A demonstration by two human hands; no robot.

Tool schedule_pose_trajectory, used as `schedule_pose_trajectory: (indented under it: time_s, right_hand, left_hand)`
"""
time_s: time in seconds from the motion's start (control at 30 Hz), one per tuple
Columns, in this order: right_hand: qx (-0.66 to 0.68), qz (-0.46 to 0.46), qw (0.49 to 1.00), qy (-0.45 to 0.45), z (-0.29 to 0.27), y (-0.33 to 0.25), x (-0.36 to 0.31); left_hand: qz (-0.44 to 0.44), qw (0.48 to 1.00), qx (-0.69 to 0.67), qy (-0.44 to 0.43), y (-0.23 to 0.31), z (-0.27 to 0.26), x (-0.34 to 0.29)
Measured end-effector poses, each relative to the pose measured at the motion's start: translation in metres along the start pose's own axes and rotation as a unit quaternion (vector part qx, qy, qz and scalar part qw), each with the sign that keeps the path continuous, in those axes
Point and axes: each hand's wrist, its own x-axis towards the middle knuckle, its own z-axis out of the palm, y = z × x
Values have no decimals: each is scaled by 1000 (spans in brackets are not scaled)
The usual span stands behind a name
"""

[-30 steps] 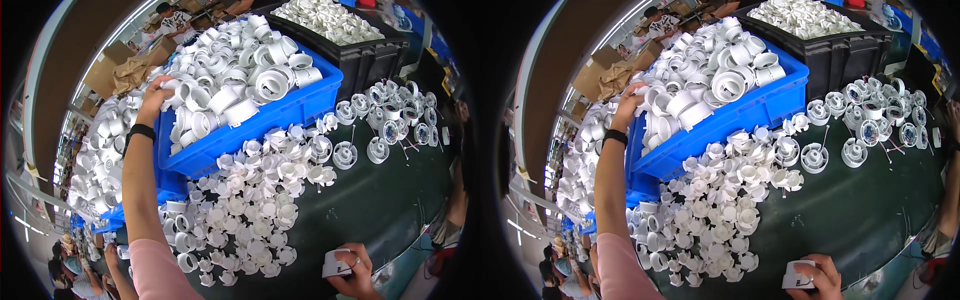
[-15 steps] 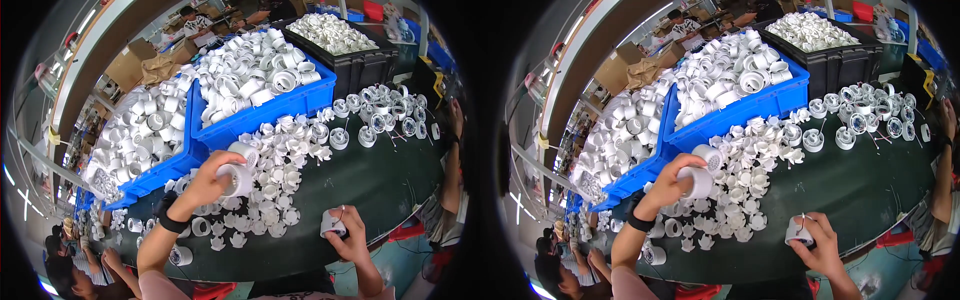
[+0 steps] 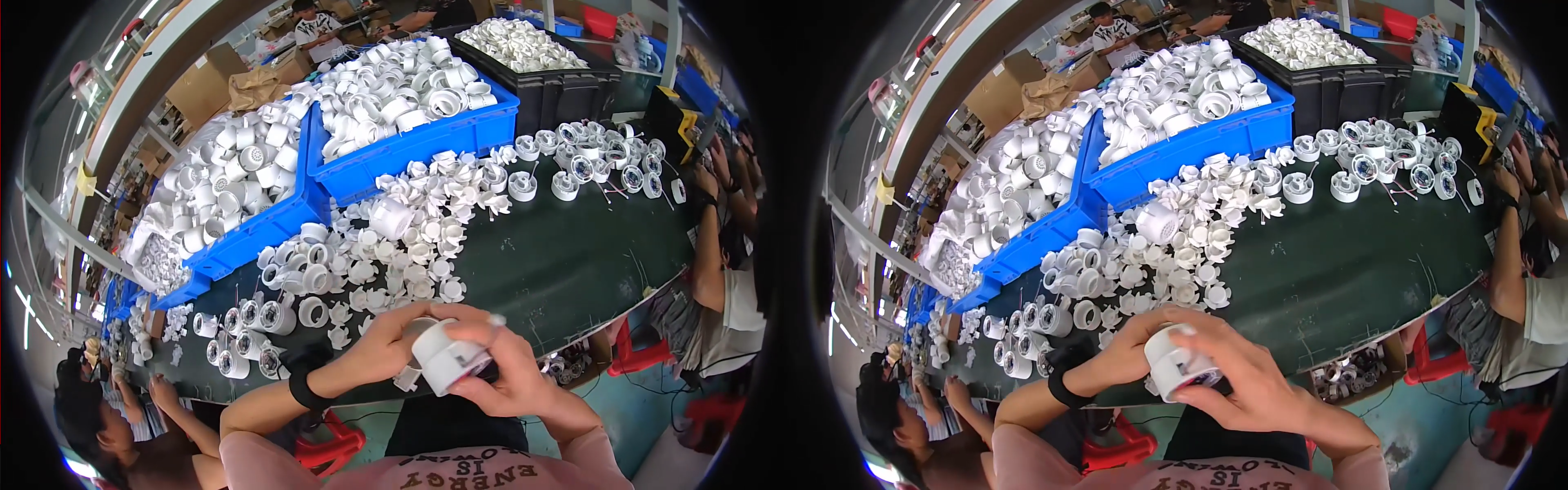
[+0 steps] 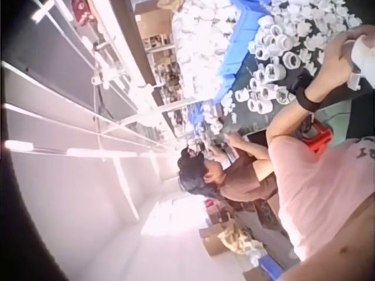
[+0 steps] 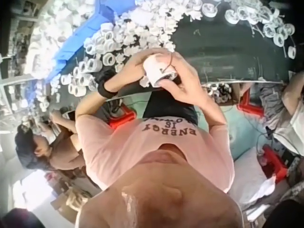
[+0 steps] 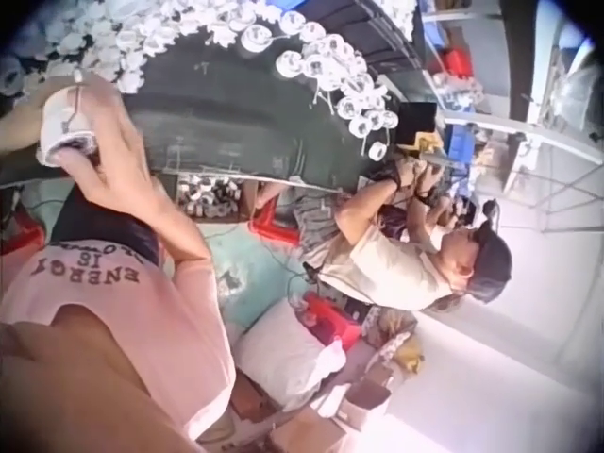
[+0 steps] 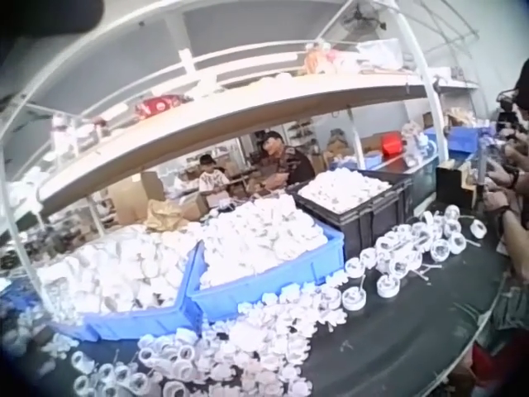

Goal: The person assembles electronic components by hand, picking up a white plastic housing and a fan blade, fitting the blade into the housing, and snapping a plastic cap onto the assembly.

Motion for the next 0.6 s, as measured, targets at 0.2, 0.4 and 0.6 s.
schedule_pose_trajectory:
  time_s: [0.2, 0.4, 0.6]
  right_hand:
    - [33, 137, 990, -7, -10, 10, -6]
    - [228, 257, 937, 60, 6, 16, -20]
    - [234, 249, 936, 84, 24, 28, -33]
  left_hand:
    - [-131, 862, -483, -75, 5, 7, -35]
    - [50, 947, -316, 24, -5, 58, -67]
    - [24, 919, -340, 201, -16, 85, -63]
